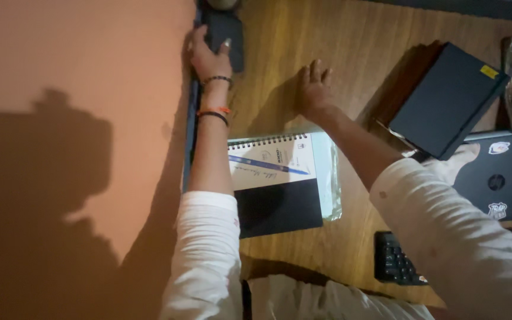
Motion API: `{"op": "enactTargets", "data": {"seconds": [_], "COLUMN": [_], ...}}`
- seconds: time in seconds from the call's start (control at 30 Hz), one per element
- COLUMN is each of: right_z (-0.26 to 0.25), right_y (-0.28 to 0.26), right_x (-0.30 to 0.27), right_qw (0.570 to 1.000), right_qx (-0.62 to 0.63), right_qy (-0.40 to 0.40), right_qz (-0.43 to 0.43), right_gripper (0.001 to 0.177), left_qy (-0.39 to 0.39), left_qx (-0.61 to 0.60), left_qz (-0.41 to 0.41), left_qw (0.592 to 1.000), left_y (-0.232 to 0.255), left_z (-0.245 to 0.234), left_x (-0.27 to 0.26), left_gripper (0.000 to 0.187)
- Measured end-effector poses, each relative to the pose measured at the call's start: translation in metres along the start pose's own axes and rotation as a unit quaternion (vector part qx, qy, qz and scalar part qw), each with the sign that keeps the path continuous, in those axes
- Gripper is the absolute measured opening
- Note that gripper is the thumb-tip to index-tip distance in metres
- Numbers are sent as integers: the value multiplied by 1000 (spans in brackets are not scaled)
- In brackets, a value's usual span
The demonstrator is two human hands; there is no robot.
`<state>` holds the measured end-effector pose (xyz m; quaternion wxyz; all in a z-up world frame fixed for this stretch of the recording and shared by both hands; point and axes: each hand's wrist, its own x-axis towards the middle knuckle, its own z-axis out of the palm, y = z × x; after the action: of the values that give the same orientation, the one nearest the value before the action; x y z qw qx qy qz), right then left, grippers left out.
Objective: The person wipes a small notebook with a cloth, then rearranges various notebooks, a laptop, and a keyboard on a wooden desk.
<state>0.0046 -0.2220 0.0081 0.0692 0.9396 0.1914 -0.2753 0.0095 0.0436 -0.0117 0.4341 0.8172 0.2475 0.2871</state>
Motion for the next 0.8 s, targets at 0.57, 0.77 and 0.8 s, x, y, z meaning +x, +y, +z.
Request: {"op": "enactTargets", "data": {"seconds": [0.57,0.77,0.8], "right_z": [-56,-83,-83], "right_y": [-13,-21,-21], "right_x": [-35,-53,-53], "right_qw": [989,992,992], "right_qx": [-108,44,44], "right_qy": [-79,-117,-117], "right_qz": [-69,20,20], "right_gripper": [92,103,103], "left_qy": [-90,-112,-123], "left_qx": [311,360,325], "left_qz": [74,123,114], "left_qw": [943,918,930], "left_y": [52,52,56], "left_z": [-33,-21,-20], "left_x": [-13,-20,-25], "left_gripper": [57,58,74]}}
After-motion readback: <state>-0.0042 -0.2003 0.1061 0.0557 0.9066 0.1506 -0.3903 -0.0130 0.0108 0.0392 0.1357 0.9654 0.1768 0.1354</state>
